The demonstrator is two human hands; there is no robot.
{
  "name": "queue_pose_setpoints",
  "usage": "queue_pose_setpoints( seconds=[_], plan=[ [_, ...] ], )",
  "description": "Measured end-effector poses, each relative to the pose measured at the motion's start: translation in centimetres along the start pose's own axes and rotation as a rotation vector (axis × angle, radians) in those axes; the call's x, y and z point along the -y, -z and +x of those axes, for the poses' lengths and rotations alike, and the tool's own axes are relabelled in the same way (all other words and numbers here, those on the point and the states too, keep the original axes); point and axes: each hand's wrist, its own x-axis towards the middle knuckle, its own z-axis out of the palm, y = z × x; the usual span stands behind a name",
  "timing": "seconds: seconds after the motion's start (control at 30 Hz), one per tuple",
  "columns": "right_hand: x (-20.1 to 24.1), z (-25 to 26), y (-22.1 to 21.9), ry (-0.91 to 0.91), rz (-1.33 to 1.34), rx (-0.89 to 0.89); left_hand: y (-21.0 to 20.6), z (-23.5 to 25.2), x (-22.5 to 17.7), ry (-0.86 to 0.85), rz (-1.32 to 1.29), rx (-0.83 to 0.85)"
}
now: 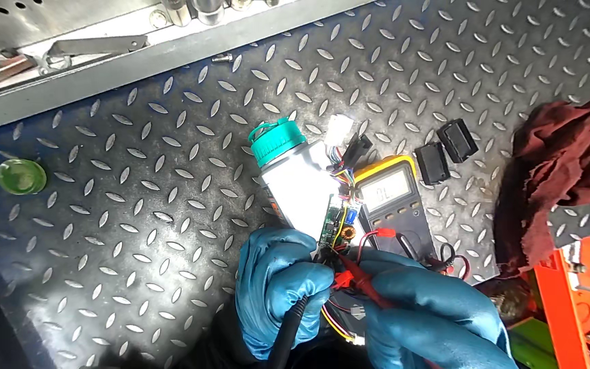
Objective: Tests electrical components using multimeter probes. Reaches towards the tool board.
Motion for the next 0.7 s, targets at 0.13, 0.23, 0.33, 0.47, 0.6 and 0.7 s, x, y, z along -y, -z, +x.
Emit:
queue_pose_setpoints(
  seconds=[0.13,0.23,0.33,0.47,0.6,0.7],
  plan=[
    [0.07,0.02,-0.04,-0.018,0.016,-0.007,-0.13,0.20,-0.06,0.024,-0.026,-0.034],
    [0.09,-0.01,-0.04,-0.030,0.042,-0.012,-0.06,0.34,-0.14,0.029,-0.008,-0.024],
    [0.03,0.00,-0.01,-0.016,0.010,-0.008,-0.06,0.39,-0.21,0.043,0.002,-0.017],
    [-0.10,-0.12,-0.04,-0.002,-0.006,-0.009,0.00,0.39,-0.22,0.041,0.012,-0.010],
    [0.00,-0.04,-0.07,-0.006,-0.004,-0.011,0.03,0.34,-0.20,0.035,0.019,-0.007],
    [-0.01,-0.05,-0.12,-0.008,-0.013,-0.016,0.10,0.48,-0.26,0.041,0.021,0.001]
  ],
)
